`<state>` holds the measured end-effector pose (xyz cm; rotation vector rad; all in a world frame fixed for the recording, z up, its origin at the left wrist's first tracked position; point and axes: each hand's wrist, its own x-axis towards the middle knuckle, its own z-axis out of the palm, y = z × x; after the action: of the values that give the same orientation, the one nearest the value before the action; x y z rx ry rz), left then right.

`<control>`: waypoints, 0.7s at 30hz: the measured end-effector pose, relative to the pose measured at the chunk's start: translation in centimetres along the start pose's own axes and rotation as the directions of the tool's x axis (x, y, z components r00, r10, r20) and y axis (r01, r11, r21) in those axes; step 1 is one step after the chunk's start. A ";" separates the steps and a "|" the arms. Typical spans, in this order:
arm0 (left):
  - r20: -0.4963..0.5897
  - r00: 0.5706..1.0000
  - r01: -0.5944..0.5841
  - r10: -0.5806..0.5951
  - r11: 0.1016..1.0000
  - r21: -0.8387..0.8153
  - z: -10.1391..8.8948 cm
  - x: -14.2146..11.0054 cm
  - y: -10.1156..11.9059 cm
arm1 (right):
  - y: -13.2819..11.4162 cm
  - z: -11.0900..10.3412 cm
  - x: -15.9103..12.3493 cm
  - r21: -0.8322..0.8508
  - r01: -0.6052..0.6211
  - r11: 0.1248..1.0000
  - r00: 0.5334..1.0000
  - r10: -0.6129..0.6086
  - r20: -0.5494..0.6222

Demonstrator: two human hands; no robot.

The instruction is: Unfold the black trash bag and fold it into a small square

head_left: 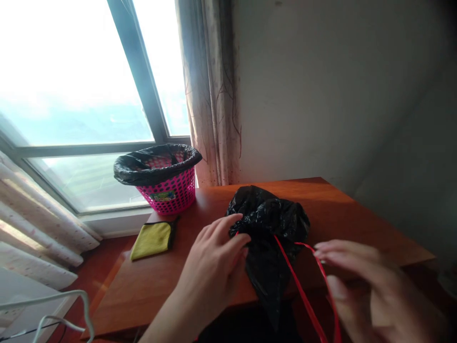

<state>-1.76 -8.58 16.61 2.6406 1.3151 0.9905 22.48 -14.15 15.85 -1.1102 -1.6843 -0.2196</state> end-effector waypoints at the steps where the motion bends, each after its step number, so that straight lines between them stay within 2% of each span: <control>1: 0.024 1.000 -0.020 0.019 0.998 0.065 0.6 0.2 0.8 | -1.3 0.7 0.4 -0.015 0.130 0.991 0.986 -0.128 0.104; 2: 0.044 0.999 -0.028 0.023 0.992 0.121 1.3 0.5 1.4 | -2.1 1.6 0.7 -0.014 0.222 0.975 0.961 -0.216 0.170; 3: 0.060 0.998 -0.026 0.016 0.985 0.170 1.9 0.7 1.6 | -2.4 2.6 1.0 -0.024 0.252 0.967 0.944 -0.241 0.228; 5: 0.063 0.998 0.007 -0.024 0.966 0.257 3.1 1.3 1.3 | -2.0 4.9 1.3 -0.107 0.217 0.970 0.935 -0.175 0.308; 7: 0.039 0.996 0.060 -0.077 0.945 0.321 4.1 1.8 0.6 | -0.4 7.0 1.2 -0.233 0.167 0.958 0.924 -0.069 0.376; 10: 0.016 0.992 0.113 -0.127 0.925 0.362 5.2 2.2 -0.5 | 2.0 8.8 0.6 -0.352 0.148 0.924 0.902 0.020 0.432; 15: 0.047 0.986 0.128 -0.157 0.915 0.382 6.2 2.5 -1.3 | 3.6 9.2 0.1 -0.400 0.154 0.903 0.898 0.041 0.438; 21: 0.013 0.986 0.146 -0.165 0.904 0.402 6.4 2.8 -1.9 | 4.3 9.1 0.6 -0.414 0.137 0.900 0.905 0.056 0.422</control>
<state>1.69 -3.78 12.39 2.7467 1.8593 0.6944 19.69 -5.84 10.90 -1.5409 -2.1137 -0.4220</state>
